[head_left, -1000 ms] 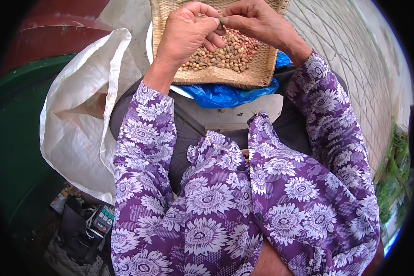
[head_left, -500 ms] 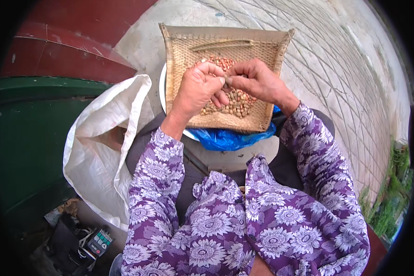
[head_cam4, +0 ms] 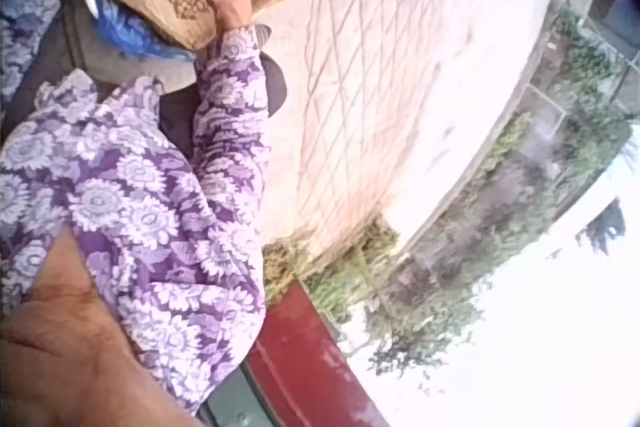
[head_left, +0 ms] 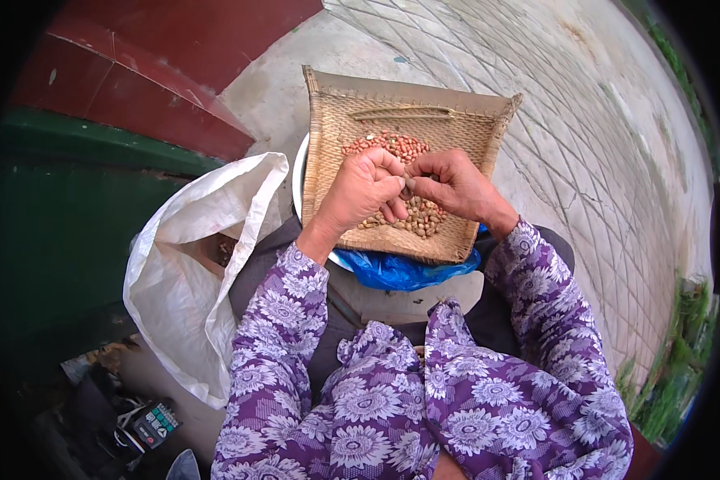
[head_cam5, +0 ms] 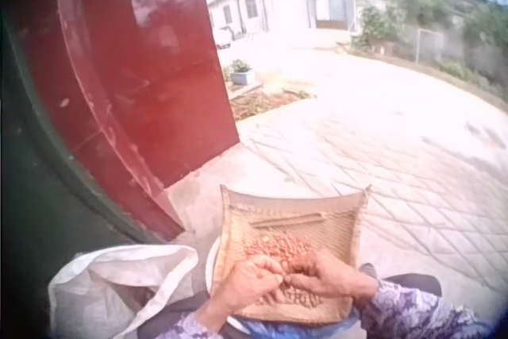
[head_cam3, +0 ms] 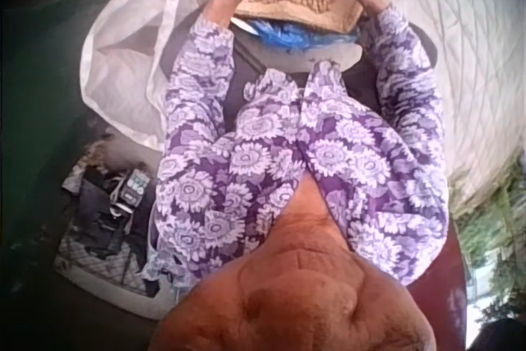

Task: Shelling peanuts by hand and placing them into a bamboo tray.

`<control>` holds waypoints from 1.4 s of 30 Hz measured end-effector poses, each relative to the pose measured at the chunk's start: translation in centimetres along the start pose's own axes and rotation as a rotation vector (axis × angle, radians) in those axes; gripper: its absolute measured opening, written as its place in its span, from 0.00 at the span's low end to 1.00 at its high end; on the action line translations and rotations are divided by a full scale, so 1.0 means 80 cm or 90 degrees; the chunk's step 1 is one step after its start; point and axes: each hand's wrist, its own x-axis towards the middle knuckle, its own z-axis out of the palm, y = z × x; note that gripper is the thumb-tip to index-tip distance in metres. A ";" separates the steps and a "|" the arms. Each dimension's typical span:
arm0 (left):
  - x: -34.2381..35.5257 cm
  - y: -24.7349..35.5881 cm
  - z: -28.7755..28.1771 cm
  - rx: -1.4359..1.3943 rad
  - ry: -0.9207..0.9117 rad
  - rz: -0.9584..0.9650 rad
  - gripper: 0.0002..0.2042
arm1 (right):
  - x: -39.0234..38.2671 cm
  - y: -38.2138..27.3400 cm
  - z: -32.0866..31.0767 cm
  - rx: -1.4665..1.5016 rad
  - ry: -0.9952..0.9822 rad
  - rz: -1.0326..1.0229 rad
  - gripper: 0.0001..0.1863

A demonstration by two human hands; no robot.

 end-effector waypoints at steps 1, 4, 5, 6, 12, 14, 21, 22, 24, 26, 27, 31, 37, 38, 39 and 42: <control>-0.001 0.001 0.000 0.004 -0.004 -0.009 0.03 | 0.000 -0.003 0.001 -0.002 -0.005 -0.003 0.08; -0.003 0.000 0.001 -0.003 -0.001 -0.018 0.02 | -0.003 -0.007 0.004 -0.033 0.005 0.028 0.08; -0.003 -0.001 0.002 -0.001 -0.003 -0.021 0.02 | -0.004 -0.006 0.007 -0.035 0.003 0.027 0.08; -0.004 -0.002 0.002 -0.002 0.000 -0.019 0.02 | -0.005 -0.006 0.011 -0.052 0.027 0.004 0.07; -0.002 -0.005 0.009 0.010 0.051 -0.006 0.02 | -0.001 -0.008 0.027 -0.092 0.137 -0.055 0.06; 0.000 -0.005 0.010 0.009 0.096 0.014 0.01 | 0.001 -0.012 0.028 -0.142 0.179 -0.084 0.06; 0.003 -0.001 0.008 0.000 0.098 0.008 0.01 | 0.004 -0.011 0.017 -0.193 0.155 -0.126 0.06; 0.004 0.001 0.006 -0.002 0.070 -0.002 0.02 | 0.002 -0.014 0.008 -0.143 0.097 -0.075 0.07; 0.004 0.003 0.003 -0.003 0.043 -0.008 0.03 | 0.002 -0.016 -0.001 -0.087 0.025 -0.048 0.09; 0.002 0.000 0.000 -0.046 0.025 -0.014 0.03 | 0.003 -0.015 0.000 -0.099 0.018 -0.047 0.09; 0.003 -0.001 0.001 -0.043 0.026 -0.011 0.03 | 0.002 -0.016 0.000 -0.107 0.013 -0.044 0.09; 0.004 -0.007 0.000 -0.054 0.017 -0.032 0.03 | 0.002 -0.019 0.006 -0.203 0.043 -0.080 0.07; 0.011 -0.007 0.009 -0.089 0.090 -0.023 0.01 | 0.008 -0.021 0.021 -0.194 0.149 -0.073 0.07; 0.011 -0.007 0.011 -0.112 0.107 -0.019 0.02 | 0.009 -0.022 0.021 -0.211 0.174 -0.087 0.07; 0.012 -0.007 0.010 -0.134 0.126 -0.013 0.02 | 0.009 -0.023 0.021 -0.210 0.174 -0.087 0.07; 0.011 -0.010 0.011 -0.200 0.131 -0.009 0.02 | 0.008 -0.025 0.018 -0.145 0.163 -0.005 0.07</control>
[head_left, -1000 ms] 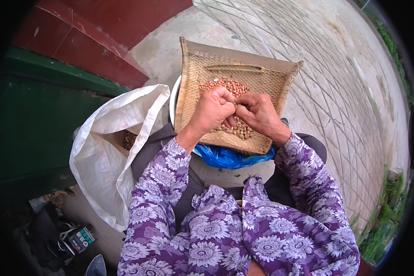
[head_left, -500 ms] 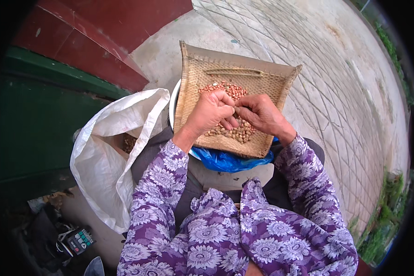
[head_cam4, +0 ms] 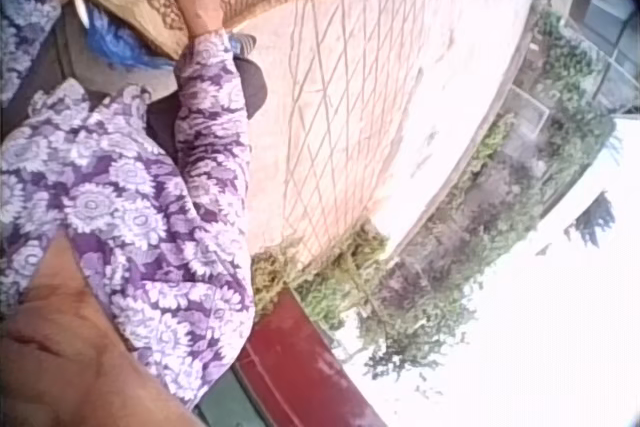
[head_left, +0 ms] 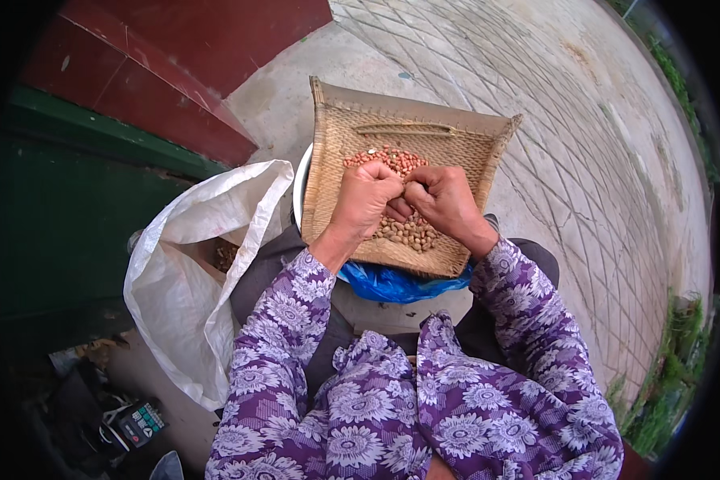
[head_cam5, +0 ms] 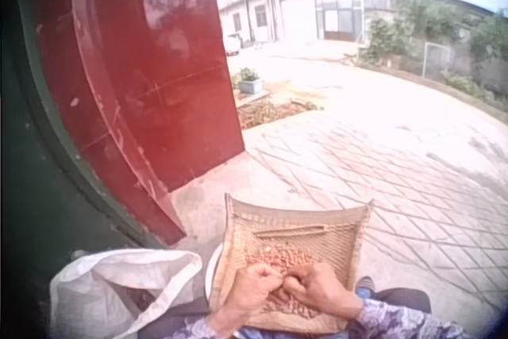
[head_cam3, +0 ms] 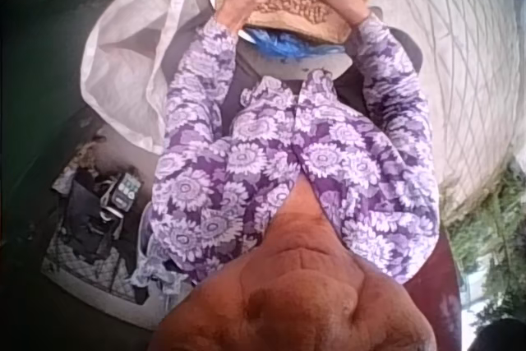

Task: Shelling peanuts by hand and placing them into a bamboo tray.

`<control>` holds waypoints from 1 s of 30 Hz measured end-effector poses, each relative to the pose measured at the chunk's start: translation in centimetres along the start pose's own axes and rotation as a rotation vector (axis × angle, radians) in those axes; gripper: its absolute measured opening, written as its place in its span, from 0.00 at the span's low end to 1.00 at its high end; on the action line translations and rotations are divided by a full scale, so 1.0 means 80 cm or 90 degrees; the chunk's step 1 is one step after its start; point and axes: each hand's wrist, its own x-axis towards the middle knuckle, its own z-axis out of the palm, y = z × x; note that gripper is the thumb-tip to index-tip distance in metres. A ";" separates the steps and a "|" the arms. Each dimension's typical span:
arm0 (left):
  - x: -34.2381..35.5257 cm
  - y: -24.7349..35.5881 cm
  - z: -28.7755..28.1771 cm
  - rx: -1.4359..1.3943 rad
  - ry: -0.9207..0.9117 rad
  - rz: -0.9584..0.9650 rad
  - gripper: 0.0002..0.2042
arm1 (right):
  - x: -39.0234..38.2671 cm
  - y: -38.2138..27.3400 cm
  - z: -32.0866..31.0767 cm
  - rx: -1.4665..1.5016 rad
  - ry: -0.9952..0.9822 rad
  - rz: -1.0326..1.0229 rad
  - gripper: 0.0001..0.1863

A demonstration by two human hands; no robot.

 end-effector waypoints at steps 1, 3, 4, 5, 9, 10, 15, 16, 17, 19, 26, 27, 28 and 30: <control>0.000 0.000 -0.001 0.000 -0.001 0.001 0.02 | 0.001 0.002 -0.001 0.014 0.013 0.009 0.07; 0.000 -0.001 -0.003 -0.080 -0.017 -0.001 0.02 | 0.001 0.005 -0.002 0.029 0.026 0.017 0.07; 0.000 -0.002 -0.003 -0.080 -0.016 -0.001 0.02 | 0.001 0.006 -0.002 0.096 0.028 0.068 0.08; 0.000 -0.003 -0.003 -0.106 -0.012 0.003 0.02 | 0.001 0.007 -0.002 0.164 0.030 0.118 0.08; 0.002 -0.009 -0.002 -0.165 -0.008 0.010 0.02 | 0.003 0.014 0.002 0.251 0.046 0.197 0.09; 0.003 -0.010 -0.002 -0.164 -0.008 0.011 0.02 | 0.003 0.015 0.003 0.268 0.048 0.202 0.09; 0.003 -0.011 -0.002 -0.203 0.010 0.012 0.01 | 0.003 0.016 0.004 0.438 0.041 0.277 0.08; 0.003 -0.011 -0.002 -0.202 0.010 0.012 0.01 | 0.004 0.017 0.008 0.344 0.066 0.225 0.08; 0.003 -0.012 -0.003 -0.220 0.017 0.011 0.01 | 0.005 0.018 0.012 0.251 0.090 0.173 0.08; 0.001 -0.010 0.000 -0.236 0.021 0.007 0.01 | 0.006 0.018 0.015 0.137 0.126 0.109 0.08; -0.001 0.001 0.000 -0.052 0.035 0.035 0.01 | 0.015 0.033 -0.004 0.546 0.067 0.307 0.06; 0.002 -0.001 -0.002 -0.014 0.054 0.022 0.02 | 0.014 0.030 -0.005 0.646 0.039 0.320 0.05; 0.005 -0.001 -0.001 0.016 0.084 0.013 0.01 | 0.016 0.022 -0.008 0.663 0.050 0.351 0.03; 0.017 -0.005 -0.010 0.150 0.124 0.015 0.01 | 0.019 0.019 -0.017 0.713 0.045 0.340 0.03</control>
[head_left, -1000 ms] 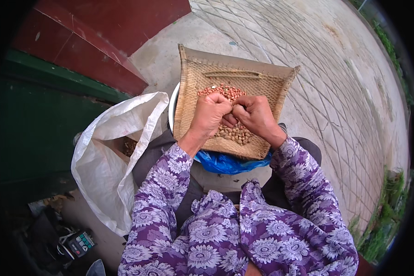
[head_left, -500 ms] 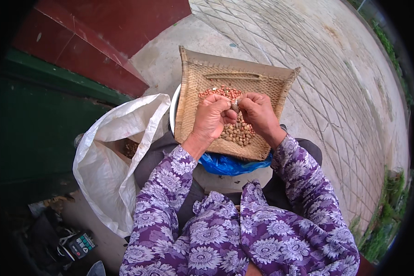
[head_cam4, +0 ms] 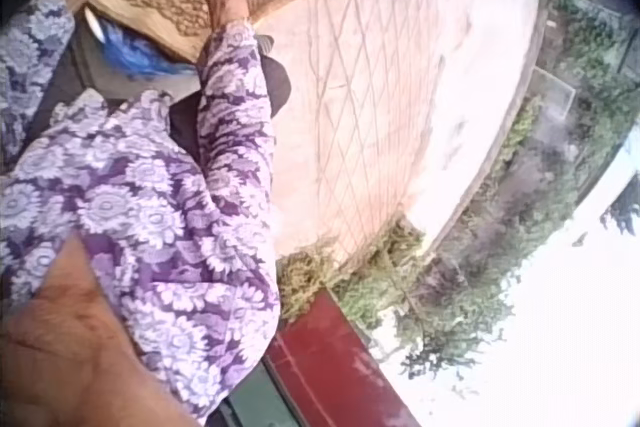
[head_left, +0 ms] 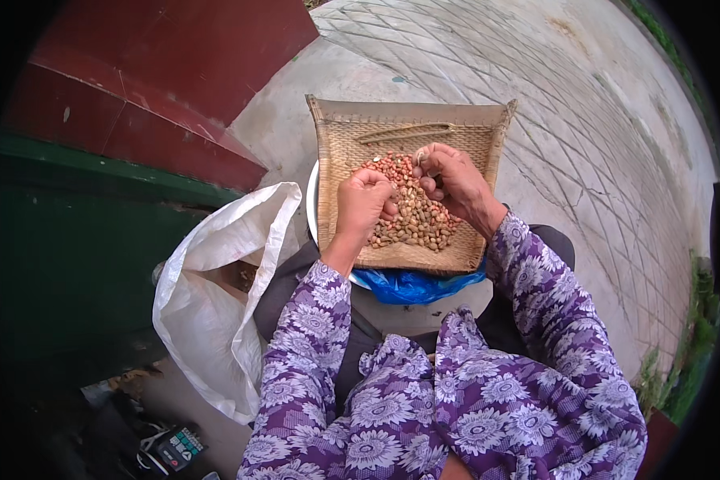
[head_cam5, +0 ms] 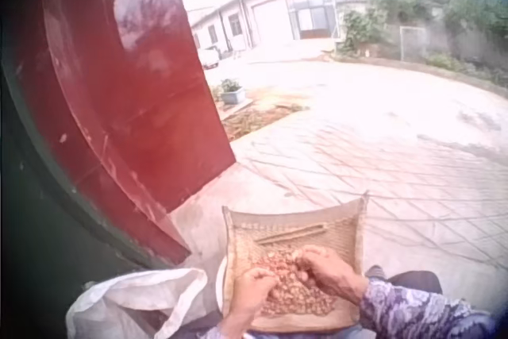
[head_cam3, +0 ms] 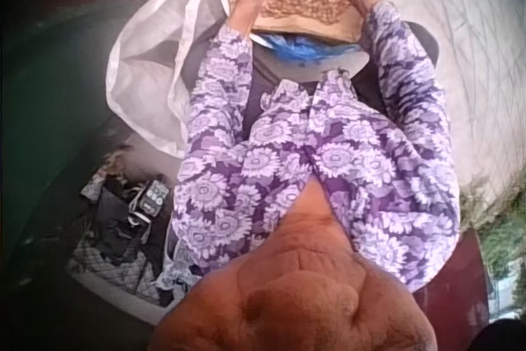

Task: Shelling peanuts by hand and placing them into a bamboo tray.

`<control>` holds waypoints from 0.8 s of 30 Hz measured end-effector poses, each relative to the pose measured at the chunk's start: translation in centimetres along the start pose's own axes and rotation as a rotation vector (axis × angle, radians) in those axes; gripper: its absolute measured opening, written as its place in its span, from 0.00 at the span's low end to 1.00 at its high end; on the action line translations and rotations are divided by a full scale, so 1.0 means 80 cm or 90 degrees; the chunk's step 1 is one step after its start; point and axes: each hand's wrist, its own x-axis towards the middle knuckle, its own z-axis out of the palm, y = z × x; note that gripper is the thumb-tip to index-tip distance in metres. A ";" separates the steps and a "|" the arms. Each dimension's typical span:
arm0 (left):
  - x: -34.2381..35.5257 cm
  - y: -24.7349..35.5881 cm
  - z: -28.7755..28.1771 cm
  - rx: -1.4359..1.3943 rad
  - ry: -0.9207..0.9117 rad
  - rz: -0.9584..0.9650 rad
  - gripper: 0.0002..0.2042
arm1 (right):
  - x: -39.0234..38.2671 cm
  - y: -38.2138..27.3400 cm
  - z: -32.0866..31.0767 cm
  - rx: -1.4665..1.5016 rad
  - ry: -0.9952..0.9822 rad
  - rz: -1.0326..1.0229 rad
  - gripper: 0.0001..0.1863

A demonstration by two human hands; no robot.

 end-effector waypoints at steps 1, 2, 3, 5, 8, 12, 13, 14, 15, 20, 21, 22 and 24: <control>0.006 -0.006 -0.003 0.123 0.044 0.016 0.02 | 0.001 -0.003 -0.003 0.035 -0.025 0.004 0.03; 0.011 -0.012 -0.005 0.188 0.072 0.022 0.02 | 0.003 -0.003 -0.007 0.046 -0.051 -0.004 0.03; 0.013 -0.016 -0.006 0.199 0.066 0.023 0.02 | 0.002 -0.003 -0.008 0.055 -0.049 -0.011 0.03; 0.014 -0.023 -0.011 0.299 0.066 0.017 0.00 | 0.000 -0.006 -0.006 0.035 -0.068 -0.026 0.03; 0.005 -0.022 -0.010 0.249 0.031 0.097 0.02 | 0.005 0.003 -0.014 0.030 -0.075 -0.035 0.02; -0.003 -0.013 -0.013 0.177 -0.001 0.179 0.04 | -0.001 0.005 -0.016 -0.013 -0.077 -0.019 0.03; -0.006 -0.009 -0.011 0.187 -0.006 0.183 0.04 | -0.001 0.007 -0.018 -0.029 -0.085 -0.003 0.04; -0.008 -0.004 -0.008 0.140 -0.009 0.188 0.04 | 0.002 0.012 -0.023 -0.048 -0.103 0.000 0.03; -0.014 0.002 -0.005 0.092 -0.008 0.192 0.04 | 0.003 0.016 -0.023 -0.042 -0.107 -0.006 0.03; -0.029 0.013 0.010 0.085 -0.017 0.222 0.05 | -0.001 0.025 -0.025 -0.090 -0.149 -0.013 0.05; -0.034 0.015 0.013 0.067 -0.042 0.250 0.06 | -0.001 0.025 -0.025 -0.103 -0.160 -0.015 0.05; -0.037 0.016 0.014 0.048 -0.067 0.278 0.06 | -0.002 0.026 -0.024 -0.102 -0.169 -0.018 0.06; -0.041 0.018 0.015 0.045 -0.082 0.301 0.06 | 0.000 0.026 -0.025 -0.096 -0.184 -0.022 0.06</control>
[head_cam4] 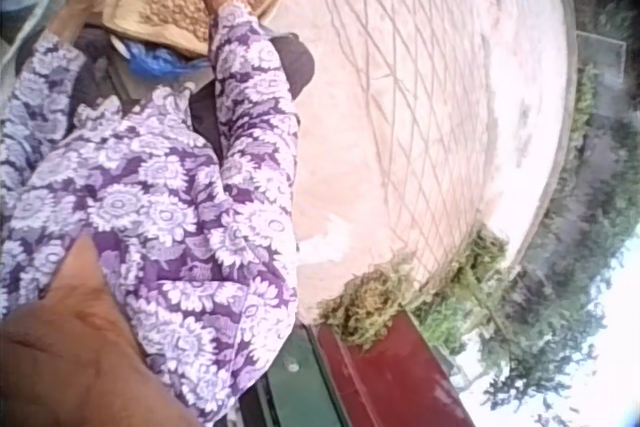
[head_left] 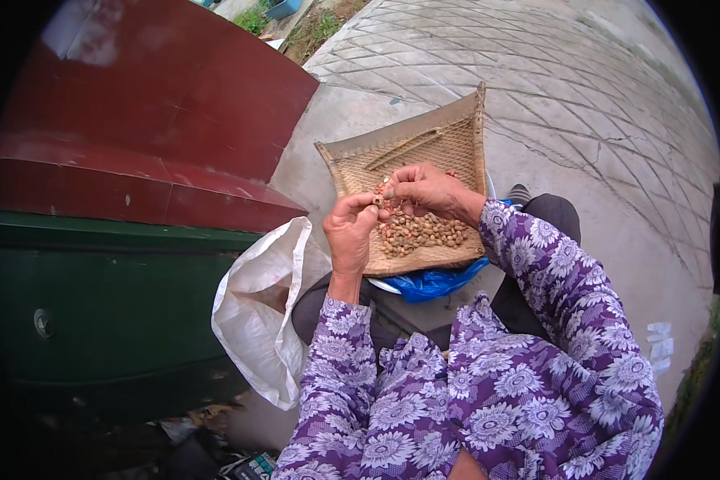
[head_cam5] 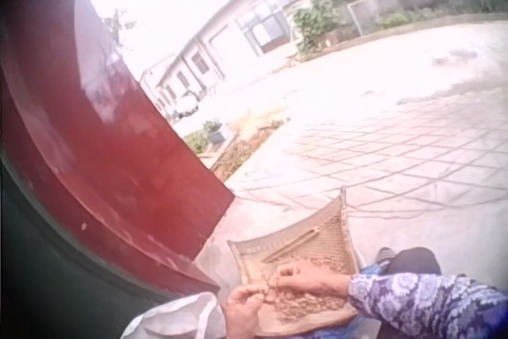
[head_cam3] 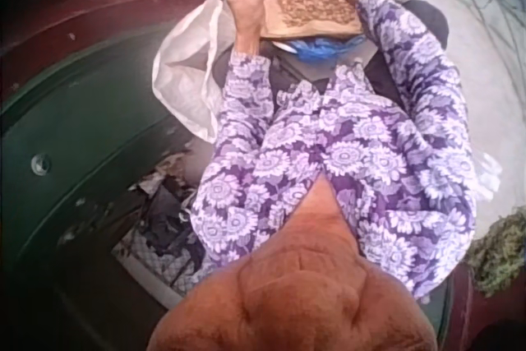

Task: Shelling peanuts by hand and placing them into a bamboo tray.

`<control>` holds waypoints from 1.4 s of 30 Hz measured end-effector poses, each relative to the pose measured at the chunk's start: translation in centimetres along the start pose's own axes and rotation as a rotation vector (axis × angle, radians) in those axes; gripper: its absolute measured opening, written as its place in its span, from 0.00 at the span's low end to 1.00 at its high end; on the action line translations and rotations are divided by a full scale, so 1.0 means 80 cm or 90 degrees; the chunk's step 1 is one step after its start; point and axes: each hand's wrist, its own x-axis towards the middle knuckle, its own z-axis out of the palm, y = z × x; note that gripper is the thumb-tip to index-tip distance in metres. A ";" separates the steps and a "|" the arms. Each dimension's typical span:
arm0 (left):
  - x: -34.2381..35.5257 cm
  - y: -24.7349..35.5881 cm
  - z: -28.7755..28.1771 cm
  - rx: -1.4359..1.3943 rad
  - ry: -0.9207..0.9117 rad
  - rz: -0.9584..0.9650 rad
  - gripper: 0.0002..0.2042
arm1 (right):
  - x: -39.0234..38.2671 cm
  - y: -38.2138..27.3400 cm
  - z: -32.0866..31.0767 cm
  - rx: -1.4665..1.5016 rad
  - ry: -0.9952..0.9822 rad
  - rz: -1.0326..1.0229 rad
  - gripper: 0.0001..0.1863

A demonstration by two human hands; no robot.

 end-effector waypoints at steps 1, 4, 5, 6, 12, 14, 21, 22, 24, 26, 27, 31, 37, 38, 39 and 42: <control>-0.002 0.001 0.000 -0.010 -0.011 0.021 0.06 | 0.001 0.001 -0.001 0.002 -0.013 0.000 0.07; -0.004 0.005 0.002 0.002 -0.026 0.045 0.06 | 0.003 0.004 -0.007 -0.010 -0.034 -0.004 0.06; -0.004 0.003 0.001 0.005 -0.028 0.046 0.06 | 0.002 0.003 -0.007 -0.008 -0.034 -0.007 0.06; -0.003 -0.001 -0.003 0.005 -0.021 0.038 0.06 | -0.001 -0.002 -0.004 -0.043 -0.036 -0.021 0.06; 0.004 -0.014 -0.003 0.014 0.055 0.001 0.05 | 0.002 -0.001 0.006 -0.182 -0.040 -0.135 0.09; 0.005 -0.018 0.004 0.036 0.084 -0.004 0.05 | 0.006 0.002 0.004 -0.207 -0.028 -0.157 0.09; 0.006 -0.012 0.010 0.030 0.071 -0.080 0.06 | 0.015 0.005 -0.005 -0.367 0.029 -0.233 0.08; 0.007 -0.012 0.007 0.022 0.051 -0.092 0.07 | 0.013 0.002 -0.005 -0.437 0.038 -0.271 0.09; 0.008 -0.011 0.004 0.031 0.037 -0.107 0.07 | 0.010 -0.002 -0.005 -0.455 0.028 -0.263 0.09; 0.009 -0.011 0.002 0.038 0.023 -0.122 0.07 | 0.008 -0.003 -0.007 -0.472 0.018 -0.253 0.10; 0.011 -0.010 0.001 0.067 0.007 -0.127 0.07 | 0.010 -0.002 -0.007 -0.500 0.009 -0.270 0.10; 0.015 -0.007 0.004 0.122 -0.018 -0.135 0.07 | 0.016 0.003 -0.010 -0.561 0.007 -0.326 0.09; 0.019 -0.008 0.016 0.110 0.032 -0.116 0.04 | 0.013 0.003 -0.001 -0.590 0.086 -0.421 0.10; 0.019 -0.008 0.016 0.111 0.032 -0.117 0.04 | 0.012 0.001 0.001 -0.589 0.086 -0.420 0.10; 0.021 -0.009 0.016 0.078 0.038 -0.107 0.04 | 0.010 -0.003 0.004 -0.580 0.107 -0.413 0.09; 0.024 -0.013 0.016 0.025 0.042 -0.102 0.03 | 0.017 0.001 0.003 -0.539 0.145 -0.415 0.08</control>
